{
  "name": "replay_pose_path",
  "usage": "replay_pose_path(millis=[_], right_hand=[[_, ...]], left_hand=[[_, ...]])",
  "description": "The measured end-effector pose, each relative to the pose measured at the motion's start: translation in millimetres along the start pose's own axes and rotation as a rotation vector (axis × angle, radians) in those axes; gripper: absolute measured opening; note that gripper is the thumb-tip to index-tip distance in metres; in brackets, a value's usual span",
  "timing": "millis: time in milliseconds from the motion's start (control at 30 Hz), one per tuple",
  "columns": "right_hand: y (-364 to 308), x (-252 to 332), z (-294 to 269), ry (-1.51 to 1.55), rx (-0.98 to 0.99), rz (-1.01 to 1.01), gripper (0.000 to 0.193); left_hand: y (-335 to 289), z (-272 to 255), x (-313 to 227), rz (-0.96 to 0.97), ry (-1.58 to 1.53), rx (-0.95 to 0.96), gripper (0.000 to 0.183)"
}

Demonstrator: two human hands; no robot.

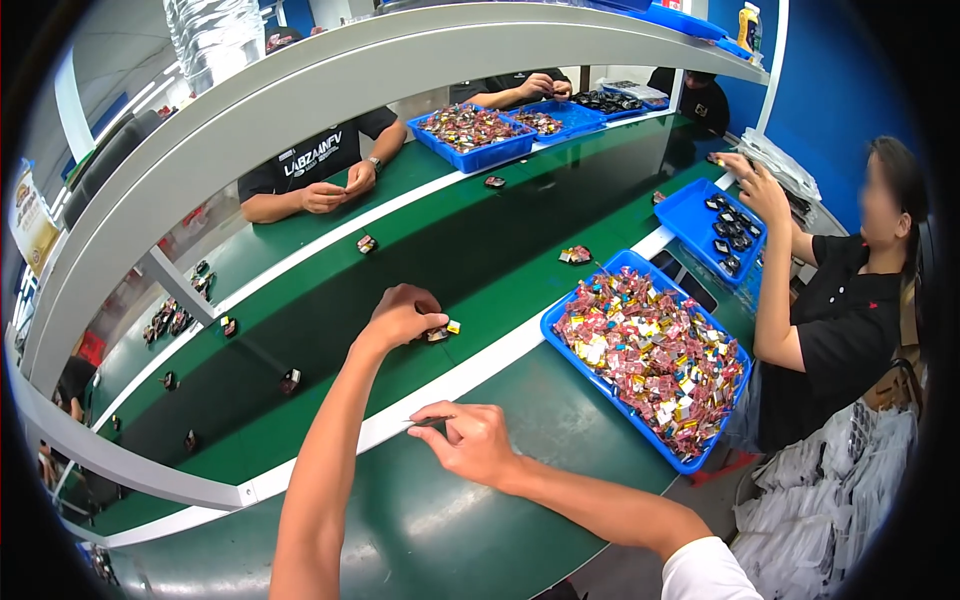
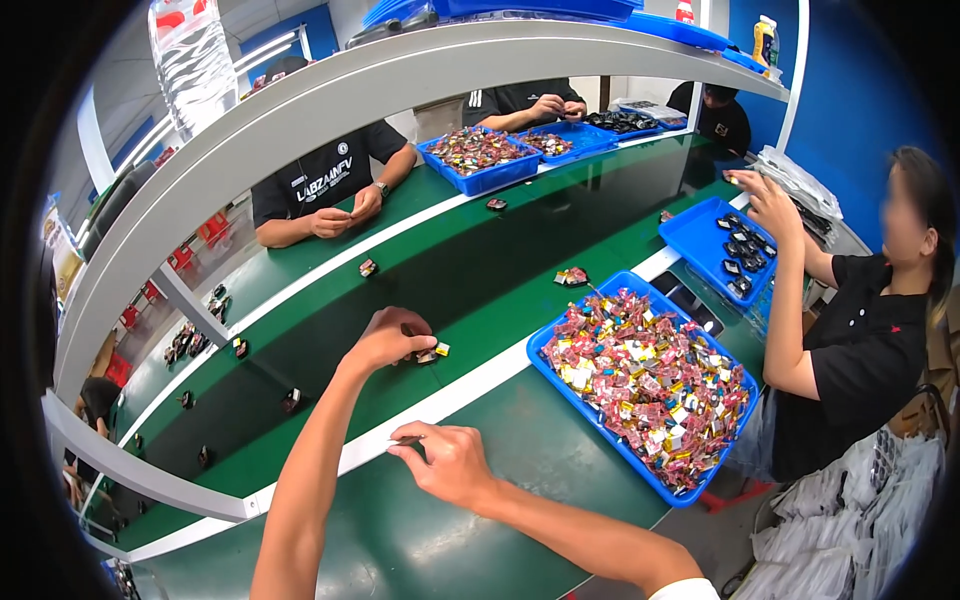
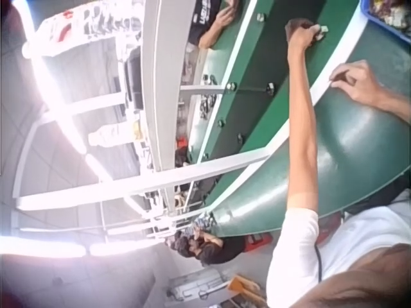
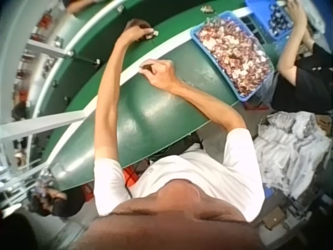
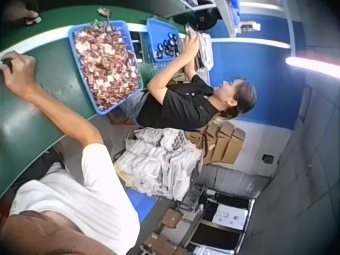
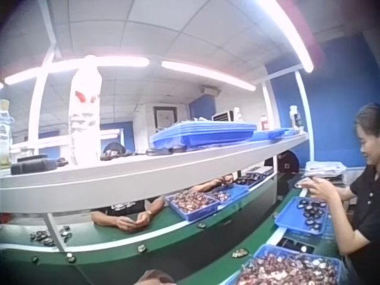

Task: Manually assemble and sort small mechanical or electronic components on an assembly line.

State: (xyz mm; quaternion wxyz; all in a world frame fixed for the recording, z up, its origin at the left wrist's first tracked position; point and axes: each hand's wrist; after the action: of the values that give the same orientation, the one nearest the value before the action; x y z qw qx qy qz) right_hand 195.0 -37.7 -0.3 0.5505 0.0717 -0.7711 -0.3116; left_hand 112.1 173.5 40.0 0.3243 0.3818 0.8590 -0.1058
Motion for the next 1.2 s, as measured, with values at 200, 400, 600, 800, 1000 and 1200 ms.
replay_pose_path(millis=[200, 400, 600, 800, 1000, 1200], right_hand=[[-1, 4, -5, -0.045, 0.063, 0.073, 0.010], [-2, 0, -7, -0.051, 0.079, 0.142, 0.010], [0, -9, -6, 0.083, 0.051, 0.303, 0.012], [2, -14, -10, 0.225, 0.048, 0.481, 0.011], [9, -10, -17, 0.349, 0.076, 0.509, 0.010], [6, 0, -16, 0.188, 0.158, 0.388, 0.011]], left_hand=[[10, 10, 16, -0.049, 0.079, 0.012, 0.025], [-16, -4, 1, -0.291, -0.176, 0.040, 0.020], [-102, 4, -12, -0.238, -0.638, -0.378, 0.011], [-180, 42, -37, -0.299, -0.795, -0.724, 0.009], [-191, 68, -37, -0.224, -0.810, -0.783, 0.007], [-190, 75, -34, -0.196, -0.785, -0.791, 0.005]])
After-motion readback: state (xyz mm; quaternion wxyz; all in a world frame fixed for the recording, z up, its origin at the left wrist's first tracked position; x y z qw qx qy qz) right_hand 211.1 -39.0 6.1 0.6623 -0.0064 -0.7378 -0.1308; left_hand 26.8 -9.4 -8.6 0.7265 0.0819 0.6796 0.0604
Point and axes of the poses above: each hand's wrist, its own y-axis towards the middle knuckle, its own z-axis out of the palm, x = y × z, and after that the axes turned 10 degrees about z, right-handed
